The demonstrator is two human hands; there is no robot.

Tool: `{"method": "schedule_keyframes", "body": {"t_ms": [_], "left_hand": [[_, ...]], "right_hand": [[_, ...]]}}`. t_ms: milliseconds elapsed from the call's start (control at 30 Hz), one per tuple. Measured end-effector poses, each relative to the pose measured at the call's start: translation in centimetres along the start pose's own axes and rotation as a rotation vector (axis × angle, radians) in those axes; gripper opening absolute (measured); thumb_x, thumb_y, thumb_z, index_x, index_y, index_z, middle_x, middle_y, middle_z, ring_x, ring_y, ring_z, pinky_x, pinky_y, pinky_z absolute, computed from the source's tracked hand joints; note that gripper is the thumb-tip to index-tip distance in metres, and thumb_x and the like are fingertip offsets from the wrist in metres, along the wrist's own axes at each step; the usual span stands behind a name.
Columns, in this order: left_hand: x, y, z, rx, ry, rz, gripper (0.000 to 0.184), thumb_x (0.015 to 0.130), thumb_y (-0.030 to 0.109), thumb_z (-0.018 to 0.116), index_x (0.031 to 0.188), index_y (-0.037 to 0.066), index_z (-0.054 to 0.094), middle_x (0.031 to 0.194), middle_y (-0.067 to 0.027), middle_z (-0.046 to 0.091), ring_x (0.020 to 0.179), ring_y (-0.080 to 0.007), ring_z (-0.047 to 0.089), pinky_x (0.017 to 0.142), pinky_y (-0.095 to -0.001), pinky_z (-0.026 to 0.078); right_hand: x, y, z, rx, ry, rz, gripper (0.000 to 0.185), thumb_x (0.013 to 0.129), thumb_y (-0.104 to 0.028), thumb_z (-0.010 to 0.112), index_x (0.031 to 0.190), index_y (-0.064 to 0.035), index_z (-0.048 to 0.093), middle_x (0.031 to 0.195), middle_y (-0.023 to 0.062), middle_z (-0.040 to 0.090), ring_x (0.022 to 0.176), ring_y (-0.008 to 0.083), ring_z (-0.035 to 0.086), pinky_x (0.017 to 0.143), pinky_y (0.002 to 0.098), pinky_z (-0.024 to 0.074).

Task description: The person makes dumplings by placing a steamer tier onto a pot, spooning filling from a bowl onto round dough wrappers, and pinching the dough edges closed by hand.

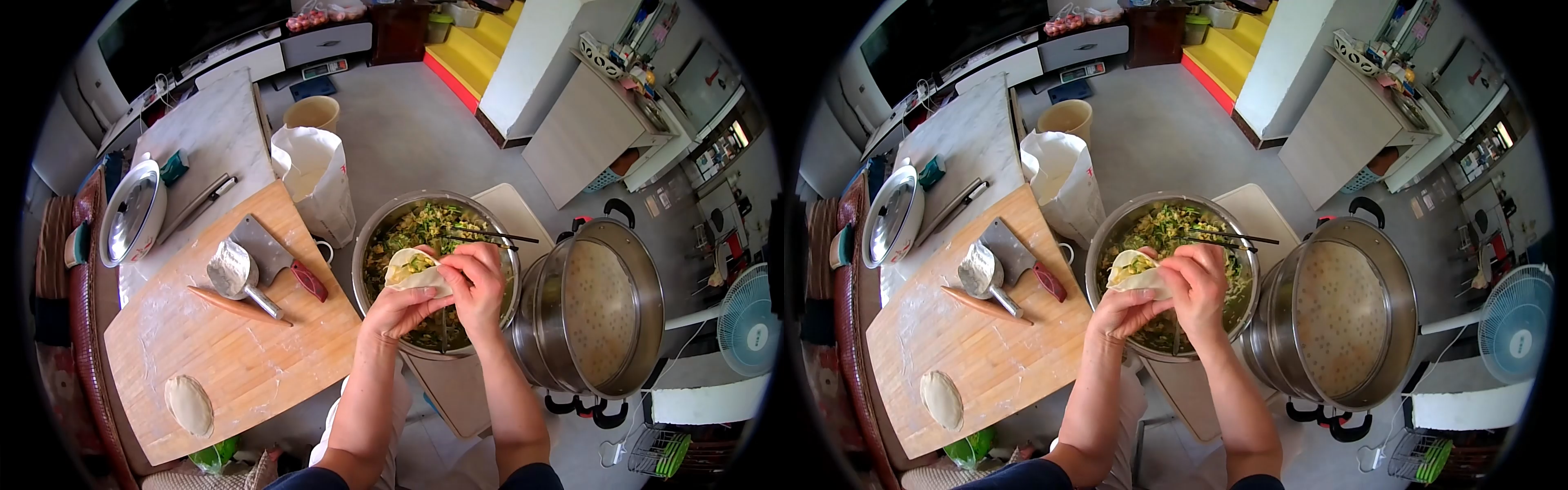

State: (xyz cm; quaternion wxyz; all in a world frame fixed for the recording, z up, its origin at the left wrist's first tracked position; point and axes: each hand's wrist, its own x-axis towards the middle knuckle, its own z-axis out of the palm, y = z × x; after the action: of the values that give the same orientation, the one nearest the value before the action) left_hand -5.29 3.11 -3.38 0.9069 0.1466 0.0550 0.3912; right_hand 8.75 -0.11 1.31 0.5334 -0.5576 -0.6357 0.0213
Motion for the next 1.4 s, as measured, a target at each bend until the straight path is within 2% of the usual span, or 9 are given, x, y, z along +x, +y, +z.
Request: {"method": "schedule_keyframes", "body": {"t_ms": [133,233,367,467,567,700,1033,1133,1400], "left_hand": [[0.0,0.0,0.0,0.025,0.001,0.001,0.06,0.084,-0.011,0.061,0.137,0.009,0.04,0.131,-0.0146,0.053,0.118,-0.029,0.06,0.097,-0.0456,0.056],[0.1,-0.1,0.1,0.009,-0.005,0.012,0.06,0.084,-0.009,0.063,0.137,0.009,0.041,0.132,-0.0144,0.053,0.117,-0.0273,0.06,0.097,-0.0428,0.056],[0.2,-0.2,-0.2,0.061,-0.004,0.019,0.061,0.083,-0.009,0.063,0.137,0.009,0.041,0.132,-0.0142,0.053,0.118,-0.0263,0.059,0.097,-0.0417,0.056],[0.2,-0.2,0.0,0.084,0.001,0.016,0.061,0.083,-0.01,0.062,0.137,0.009,0.04,0.132,-0.0144,0.053,0.118,-0.0268,0.059,0.097,-0.0435,0.056],[0.2,0.0,0.6,0.079,0.002,0.019,0.06,0.083,-0.011,0.061,0.136,0.008,0.04,0.13,-0.0143,0.053,0.117,-0.0273,0.06,0.096,-0.0455,0.057],[0.3,-0.1,0.5,0.067,-0.028,0.027,0.057,0.083,-0.012,0.061,0.132,0.008,0.041,0.124,-0.0134,0.054,0.115,-0.0275,0.061,0.095,-0.0467,0.057],[0.4,-0.1,0.4,0.054,-0.019,0.015,0.053,0.085,-0.011,0.062,0.129,0.01,0.041,0.12,-0.0124,0.054,0.112,-0.0265,0.062,0.094,-0.0462,0.058],[0.4,-0.2,0.1,0.079,0.007,0.001,0.06,0.081,-0.007,0.069,0.13,0.011,0.041,0.122,-0.0114,0.054,0.115,-0.0286,0.06,0.094,-0.0481,0.058],[0.2,-0.2,0.7,0.081,-0.003,0.004,0.057,0.085,-0.01,0.062,0.133,0.011,0.039,0.123,-0.0119,0.053,0.116,-0.0277,0.06,0.094,-0.0454,0.058]], "right_hand": [[0.7,-1.7,-0.8,0.022,-0.017,0.001,0.021,0.072,-0.004,0.075,0.092,-0.0053,0.072,0.097,0.0044,0.06,0.093,0.025,0.054,0.079,0.0369,0.0469],[0.9,-1.7,-1.1,-0.082,-0.081,-0.186,0.021,0.072,-0.007,0.075,0.092,-0.0074,0.072,0.102,0.004,0.059,0.095,0.0262,0.054,0.083,0.0397,0.0459],[0.6,-1.0,-0.4,-0.228,-0.127,-0.228,0.016,0.072,-0.01,0.075,0.088,-0.0097,0.072,0.102,0.0041,0.059,0.097,0.0283,0.053,0.084,0.0418,0.0451],[0.5,-0.7,-0.7,-0.149,-0.143,-0.199,0.019,0.072,-0.007,0.074,0.091,-0.0077,0.072,0.102,0.0049,0.059,0.099,0.028,0.053,0.084,0.0405,0.0458],[0.7,-0.6,-1.7,0.02,-0.043,-0.052,0.021,0.073,-0.004,0.075,0.094,-0.0054,0.073,0.101,0.006,0.06,0.099,0.0266,0.054,0.083,0.0374,0.0466],[0.4,0.0,-1.7,0.124,-0.134,0.08,0.026,0.071,-0.005,0.079,0.096,-0.0032,0.073,0.098,0.0061,0.059,0.095,0.0227,0.054,0.08,0.0329,0.0473],[-0.2,0.4,-0.7,0.059,-0.079,0.028,0.02,0.068,-0.003,0.079,0.087,-0.0039,0.074,0.09,0.0026,0.059,0.09,0.0218,0.053,0.076,0.0338,0.0465],[-0.5,0.6,-0.5,0.063,-0.053,0.023,0.016,0.069,-0.001,0.078,0.084,-0.0039,0.073,0.088,0.0023,0.06,0.09,0.022,0.053,0.075,0.0343,0.0463],[-0.6,0.6,-0.5,0.098,-0.031,0.038,0.016,0.07,0.001,0.077,0.085,-0.0038,0.073,0.089,0.0038,0.061,0.091,0.0225,0.054,0.076,0.0344,0.047]]}}
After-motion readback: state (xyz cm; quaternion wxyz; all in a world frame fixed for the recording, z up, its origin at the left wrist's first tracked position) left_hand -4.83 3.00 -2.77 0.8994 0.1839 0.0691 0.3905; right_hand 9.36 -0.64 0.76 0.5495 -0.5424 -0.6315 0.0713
